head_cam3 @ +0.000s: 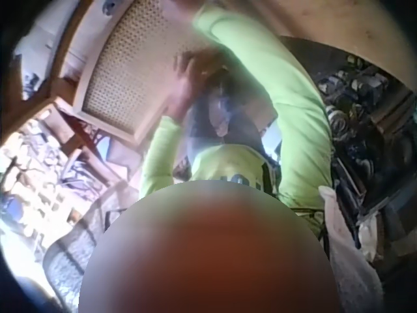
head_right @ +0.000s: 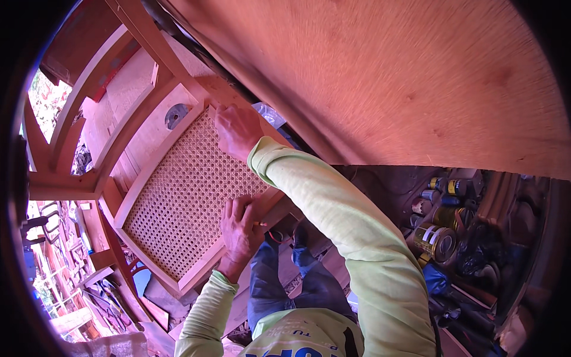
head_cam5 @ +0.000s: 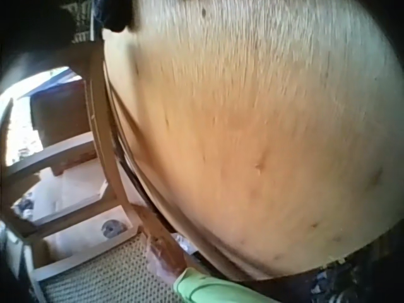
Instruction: Repairing and assembling parts of a wooden chair frame on a workbench.
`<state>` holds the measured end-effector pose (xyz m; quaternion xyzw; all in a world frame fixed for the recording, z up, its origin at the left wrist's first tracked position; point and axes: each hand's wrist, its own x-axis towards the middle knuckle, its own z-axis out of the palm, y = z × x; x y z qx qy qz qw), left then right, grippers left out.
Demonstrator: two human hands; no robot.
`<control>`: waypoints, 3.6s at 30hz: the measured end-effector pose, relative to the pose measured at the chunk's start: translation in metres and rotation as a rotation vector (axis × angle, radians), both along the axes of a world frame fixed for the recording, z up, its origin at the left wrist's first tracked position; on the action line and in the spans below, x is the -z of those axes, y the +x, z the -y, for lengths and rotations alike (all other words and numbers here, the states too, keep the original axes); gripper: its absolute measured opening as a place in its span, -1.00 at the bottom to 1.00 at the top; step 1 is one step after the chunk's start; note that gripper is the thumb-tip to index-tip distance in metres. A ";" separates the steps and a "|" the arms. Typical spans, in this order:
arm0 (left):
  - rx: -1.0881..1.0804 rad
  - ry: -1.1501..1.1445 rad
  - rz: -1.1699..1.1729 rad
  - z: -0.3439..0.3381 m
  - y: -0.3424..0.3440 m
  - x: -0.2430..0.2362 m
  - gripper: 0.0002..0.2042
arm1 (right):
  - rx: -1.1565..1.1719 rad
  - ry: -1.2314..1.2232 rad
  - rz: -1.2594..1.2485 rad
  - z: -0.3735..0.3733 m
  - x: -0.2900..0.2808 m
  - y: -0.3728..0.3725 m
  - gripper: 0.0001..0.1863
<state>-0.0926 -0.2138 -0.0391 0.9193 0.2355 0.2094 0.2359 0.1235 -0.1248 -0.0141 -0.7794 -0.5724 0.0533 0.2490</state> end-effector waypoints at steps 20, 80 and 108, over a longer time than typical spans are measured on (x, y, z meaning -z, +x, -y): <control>-0.010 0.030 -0.011 0.004 0.007 -0.003 -0.57 | -0.096 -0.078 -0.031 0.037 -0.009 0.000 -0.89; -0.017 0.020 0.014 0.003 0.009 -0.006 -0.64 | 0.041 0.117 -0.209 0.062 0.016 0.011 -0.59; -0.028 0.030 0.027 0.002 0.009 -0.005 -0.75 | 0.073 -0.437 -1.387 0.171 0.035 0.047 -0.57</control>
